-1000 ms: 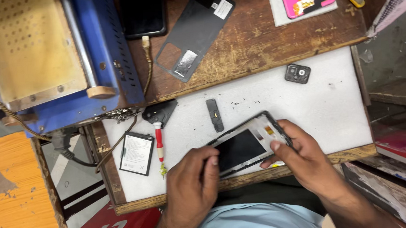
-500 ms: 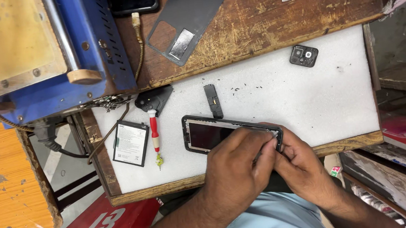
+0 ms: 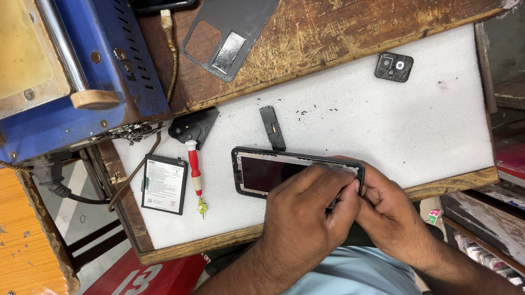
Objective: The person uses a red-handled screwdriver to remove screws from a disassembled smartphone. They then remove the battery and a small internal component, placing them on the workbench. The person continues to manipulate the phone's internal frame and ribbon cables.
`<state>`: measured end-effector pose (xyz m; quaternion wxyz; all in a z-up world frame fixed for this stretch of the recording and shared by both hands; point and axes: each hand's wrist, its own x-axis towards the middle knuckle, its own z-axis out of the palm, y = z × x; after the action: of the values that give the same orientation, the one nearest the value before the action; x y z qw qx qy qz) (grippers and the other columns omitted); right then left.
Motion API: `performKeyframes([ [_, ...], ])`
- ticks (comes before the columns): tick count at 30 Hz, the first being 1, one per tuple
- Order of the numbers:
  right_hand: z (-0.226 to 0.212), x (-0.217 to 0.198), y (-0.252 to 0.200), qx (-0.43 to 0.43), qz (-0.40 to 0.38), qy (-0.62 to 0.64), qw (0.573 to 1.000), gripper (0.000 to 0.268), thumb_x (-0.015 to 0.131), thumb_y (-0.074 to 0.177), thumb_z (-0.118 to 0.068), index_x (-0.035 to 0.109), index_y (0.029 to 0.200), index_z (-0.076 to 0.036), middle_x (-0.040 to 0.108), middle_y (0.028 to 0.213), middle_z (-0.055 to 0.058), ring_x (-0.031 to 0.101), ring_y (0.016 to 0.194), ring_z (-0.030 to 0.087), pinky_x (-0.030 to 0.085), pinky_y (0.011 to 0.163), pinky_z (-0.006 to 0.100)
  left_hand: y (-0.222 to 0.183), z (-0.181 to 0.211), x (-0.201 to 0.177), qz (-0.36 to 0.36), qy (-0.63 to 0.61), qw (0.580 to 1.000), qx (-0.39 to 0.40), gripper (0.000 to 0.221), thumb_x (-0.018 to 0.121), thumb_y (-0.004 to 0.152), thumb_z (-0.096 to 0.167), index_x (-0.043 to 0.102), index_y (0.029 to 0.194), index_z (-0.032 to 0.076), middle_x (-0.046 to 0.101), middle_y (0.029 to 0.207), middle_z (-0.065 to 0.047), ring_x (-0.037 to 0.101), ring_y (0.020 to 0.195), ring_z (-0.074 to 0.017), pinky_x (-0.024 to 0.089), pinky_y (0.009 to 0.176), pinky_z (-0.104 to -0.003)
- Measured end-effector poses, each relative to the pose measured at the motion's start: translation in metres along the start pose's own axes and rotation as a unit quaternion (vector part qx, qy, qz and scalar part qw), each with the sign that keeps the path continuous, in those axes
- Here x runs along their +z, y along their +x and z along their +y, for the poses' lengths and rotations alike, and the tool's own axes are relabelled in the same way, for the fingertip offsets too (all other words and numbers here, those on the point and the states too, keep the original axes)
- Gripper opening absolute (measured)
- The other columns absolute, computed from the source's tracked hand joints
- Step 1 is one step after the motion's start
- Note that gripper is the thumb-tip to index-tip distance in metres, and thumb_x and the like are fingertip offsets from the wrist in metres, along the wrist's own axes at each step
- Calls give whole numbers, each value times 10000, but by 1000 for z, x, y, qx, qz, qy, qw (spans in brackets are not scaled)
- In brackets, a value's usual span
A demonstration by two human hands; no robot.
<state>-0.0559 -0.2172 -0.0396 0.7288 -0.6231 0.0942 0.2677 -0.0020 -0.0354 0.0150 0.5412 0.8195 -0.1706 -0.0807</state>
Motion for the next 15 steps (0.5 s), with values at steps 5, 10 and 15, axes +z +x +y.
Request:
performKeyframes([
  [5, 4, -1, 0, 2, 8, -20, 1000, 374, 503, 1023, -58, 486, 1382, 44, 648, 1191, 160, 642, 1138, 148, 571, 955, 310, 2, 1, -1, -3, -6, 1000, -13, 127, 724, 968, 69, 693, 1059, -15, 705, 894, -107, 746, 766, -176, 632, 652, -274],
  [10, 5, -1, -2, -14, 9, -55, 998, 323, 487, 1028, -36, 508, 1338, 51, 672, 1118, 146, 679, 1066, 144, 597, 909, 301, 4, 2, 1, 17, -28, 996, -84, 132, 744, 922, 103, 704, 996, 1, 708, 823, -90, 740, 682, -156, 615, 577, -263],
  [15, 2, 6, -1, -13, 30, -28, 999, 366, 501, 1006, -17, 496, 1362, 68, 692, 1148, 171, 693, 1059, 174, 628, 870, 331, -1, -13, -9, 56, -22, 991, -122, 83, 745, 912, 93, 696, 898, 28, 699, 780, -55, 718, 673, -108, 604, 566, -246],
])
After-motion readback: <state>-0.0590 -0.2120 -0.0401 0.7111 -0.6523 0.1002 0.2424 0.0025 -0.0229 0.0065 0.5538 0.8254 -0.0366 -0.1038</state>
